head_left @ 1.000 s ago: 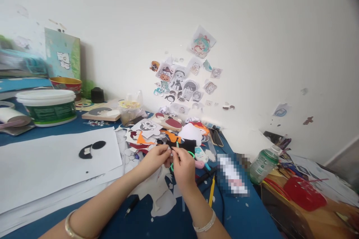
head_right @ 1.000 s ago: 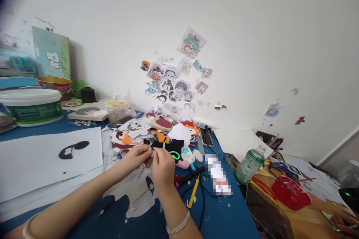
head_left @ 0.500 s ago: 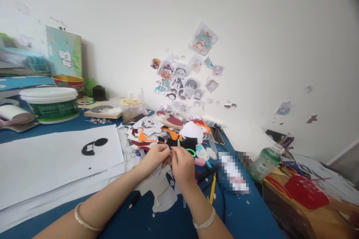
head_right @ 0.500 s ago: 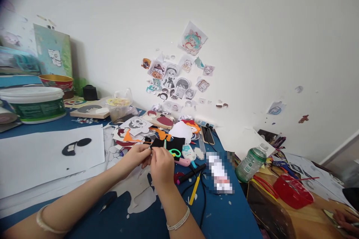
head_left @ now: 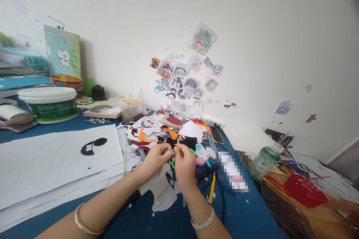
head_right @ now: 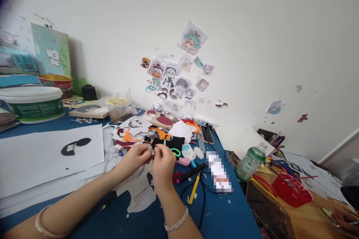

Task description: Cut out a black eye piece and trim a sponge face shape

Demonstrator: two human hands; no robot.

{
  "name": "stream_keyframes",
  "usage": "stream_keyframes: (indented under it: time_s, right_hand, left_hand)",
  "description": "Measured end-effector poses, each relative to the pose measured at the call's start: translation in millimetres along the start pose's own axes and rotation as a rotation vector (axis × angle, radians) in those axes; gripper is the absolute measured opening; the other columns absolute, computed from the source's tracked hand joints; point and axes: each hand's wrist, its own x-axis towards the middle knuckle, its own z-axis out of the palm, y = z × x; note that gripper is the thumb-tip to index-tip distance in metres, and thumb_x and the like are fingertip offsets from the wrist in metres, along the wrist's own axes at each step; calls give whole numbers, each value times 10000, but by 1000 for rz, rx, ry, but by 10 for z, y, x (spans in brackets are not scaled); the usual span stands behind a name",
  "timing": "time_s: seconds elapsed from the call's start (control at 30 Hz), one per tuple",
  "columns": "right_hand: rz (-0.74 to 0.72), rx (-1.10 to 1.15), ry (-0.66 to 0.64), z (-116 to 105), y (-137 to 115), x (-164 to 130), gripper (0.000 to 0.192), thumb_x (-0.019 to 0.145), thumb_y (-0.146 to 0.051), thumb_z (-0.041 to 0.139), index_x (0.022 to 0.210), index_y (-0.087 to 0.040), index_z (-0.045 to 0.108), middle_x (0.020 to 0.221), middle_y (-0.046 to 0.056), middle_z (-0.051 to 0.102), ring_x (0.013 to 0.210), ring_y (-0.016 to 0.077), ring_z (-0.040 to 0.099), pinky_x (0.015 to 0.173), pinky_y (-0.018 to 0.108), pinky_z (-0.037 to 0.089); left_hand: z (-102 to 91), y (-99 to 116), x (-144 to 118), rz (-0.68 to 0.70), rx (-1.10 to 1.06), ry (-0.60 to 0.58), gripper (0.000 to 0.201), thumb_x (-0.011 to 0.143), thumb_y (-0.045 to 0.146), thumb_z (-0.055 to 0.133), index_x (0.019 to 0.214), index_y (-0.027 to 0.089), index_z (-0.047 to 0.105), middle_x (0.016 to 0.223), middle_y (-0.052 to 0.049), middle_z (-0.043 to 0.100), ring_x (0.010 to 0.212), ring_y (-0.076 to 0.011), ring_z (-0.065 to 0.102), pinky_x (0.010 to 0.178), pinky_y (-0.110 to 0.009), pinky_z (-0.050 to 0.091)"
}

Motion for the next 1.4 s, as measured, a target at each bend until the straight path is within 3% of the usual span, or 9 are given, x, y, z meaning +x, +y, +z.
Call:
stream_keyframes:
  time_s: [0.3, 0.6, 0.83, 0.97, 1.07, 1.17, 1.23, 1.3, 1.4]
  right_hand:
    - [-78, 27, -153, -55, 39, 92, 198, 780, -187, 480, 834, -162, 668, 819, 78, 688, 770, 203, 632, 698, 297, 499]
    - [94, 85, -112, -34, 95, 73, 194, 785, -262, 494, 817, -145, 644, 784, 74, 684, 724, 201, 629, 656, 281, 494]
    - [188, 132, -106, -100, -4, 83, 254, 781, -321, 487, 838, -129, 643, 749, 72, 683, 690, 204, 625, 621, 279, 491]
    - [251, 247, -142, -100, -6, 99, 296, 767, -336, 500, 907, -121, 647, 819, 89, 692, 729, 218, 639, 657, 303, 508]
    - [258, 262, -181, -95, 32, 110, 305, 779, -312, 480, 958, -129, 645, 881, 92, 691, 781, 226, 642, 695, 319, 512]
    - [193, 189, -175, -101, 46, 112, 291, 785, -272, 471, 982, -143, 642, 913, 89, 687, 827, 225, 639, 715, 306, 506]
    - [155, 114, -160, -110, 38, 112, 303, 793, -269, 464, 1013, -146, 630, 858, 87, 692, 787, 222, 644, 678, 298, 506]
    - [144, 58, -152, -123, 25, 116, 316, 799, -277, 456, 1030, -138, 621, 807, 89, 690, 746, 219, 644, 642, 291, 504]
    - [145, 46, -163, -145, 8, 129, 322, 806, -296, 447, 1025, -130, 615, 788, 89, 679, 717, 210, 639, 621, 280, 501]
  left_hand:
    - [-28, 21, -26, 39, 63, 2, 283, 771, 258, 331, 517, 198, 442, 497, 33, 454, 508, -132, 416, 508, -238, 292]
    - [19, 14, -37, 63, 187, 13, 273, 783, 266, 343, 529, 196, 416, 519, 30, 460, 523, -133, 412, 512, -241, 274]
    - [-28, 44, -38, 80, 112, -21, 297, 778, 255, 347, 498, 187, 419, 495, 42, 429, 498, -113, 403, 508, -230, 299]
    - [-47, 42, -28, 96, 168, 40, 333, 817, 304, 320, 528, 186, 435, 522, 34, 463, 519, -119, 441, 523, -236, 337]
    - [-41, 35, -32, 95, 333, 150, 228, 818, 340, 366, 739, 186, 515, 601, 22, 520, 551, -137, 486, 507, -242, 366]
    - [-39, 22, -44, 283, 553, 221, 233, 811, 285, 415, 996, 181, 510, 868, -53, 597, 744, -178, 563, 635, -288, 443]
    - [-43, 0, -47, 462, 682, 220, 231, 823, 267, 412, 991, 167, 537, 963, -99, 597, 856, -211, 566, 716, -328, 456]
    - [-47, -31, -43, 568, 751, 210, 228, 833, 292, 420, 935, 148, 565, 928, -117, 613, 851, -227, 574, 708, -342, 469]
    - [-49, -65, -37, 576, 753, 192, 213, 839, 287, 432, 880, 134, 574, 860, -113, 624, 797, -219, 586, 665, -323, 479]
